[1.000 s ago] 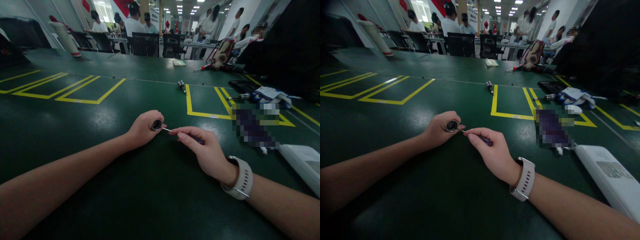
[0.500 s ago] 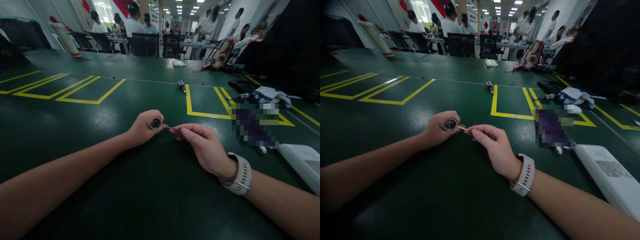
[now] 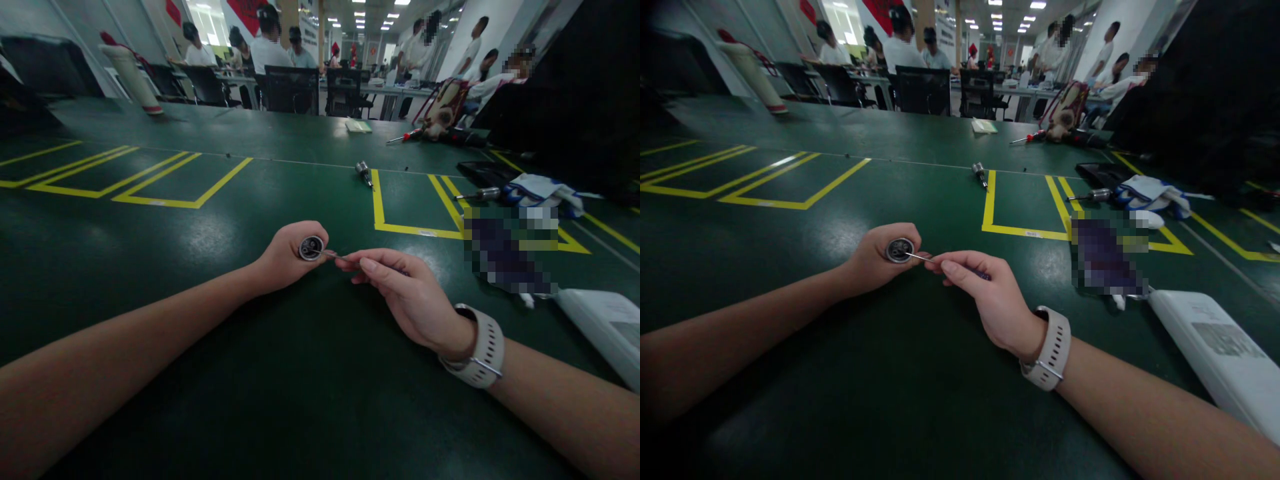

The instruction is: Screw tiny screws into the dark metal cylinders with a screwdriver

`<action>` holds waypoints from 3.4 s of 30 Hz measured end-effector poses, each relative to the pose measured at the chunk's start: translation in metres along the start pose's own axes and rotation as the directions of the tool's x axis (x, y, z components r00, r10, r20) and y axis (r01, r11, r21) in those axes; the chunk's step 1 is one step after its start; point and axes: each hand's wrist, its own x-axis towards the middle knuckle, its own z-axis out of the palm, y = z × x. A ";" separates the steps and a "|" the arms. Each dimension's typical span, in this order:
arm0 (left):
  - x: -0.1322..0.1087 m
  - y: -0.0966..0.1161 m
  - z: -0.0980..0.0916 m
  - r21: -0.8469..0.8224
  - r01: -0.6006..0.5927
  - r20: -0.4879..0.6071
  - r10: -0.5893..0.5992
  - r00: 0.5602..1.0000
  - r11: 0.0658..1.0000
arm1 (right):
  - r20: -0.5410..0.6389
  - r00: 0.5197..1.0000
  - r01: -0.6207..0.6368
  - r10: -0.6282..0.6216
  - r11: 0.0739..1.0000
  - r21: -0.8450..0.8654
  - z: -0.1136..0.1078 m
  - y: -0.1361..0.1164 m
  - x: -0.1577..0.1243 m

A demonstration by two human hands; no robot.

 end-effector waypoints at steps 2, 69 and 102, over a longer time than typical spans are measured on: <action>0.000 0.000 0.000 -0.025 0.010 0.019 -0.009 1.000 1.000 | 0.003 1.000 -0.011 0.011 1.000 0.027 0.001 -0.001 0.001; 0.000 0.002 0.004 0.299 0.089 0.079 -0.118 0.990 0.950 | 0.020 0.994 0.107 -0.109 0.905 -0.411 -0.002 -0.001 -0.001; -0.001 -0.002 0.002 0.191 -0.038 -0.040 0.046 0.998 0.981 | 0.003 0.994 0.108 -0.112 0.949 -0.295 -0.002 0.002 -0.002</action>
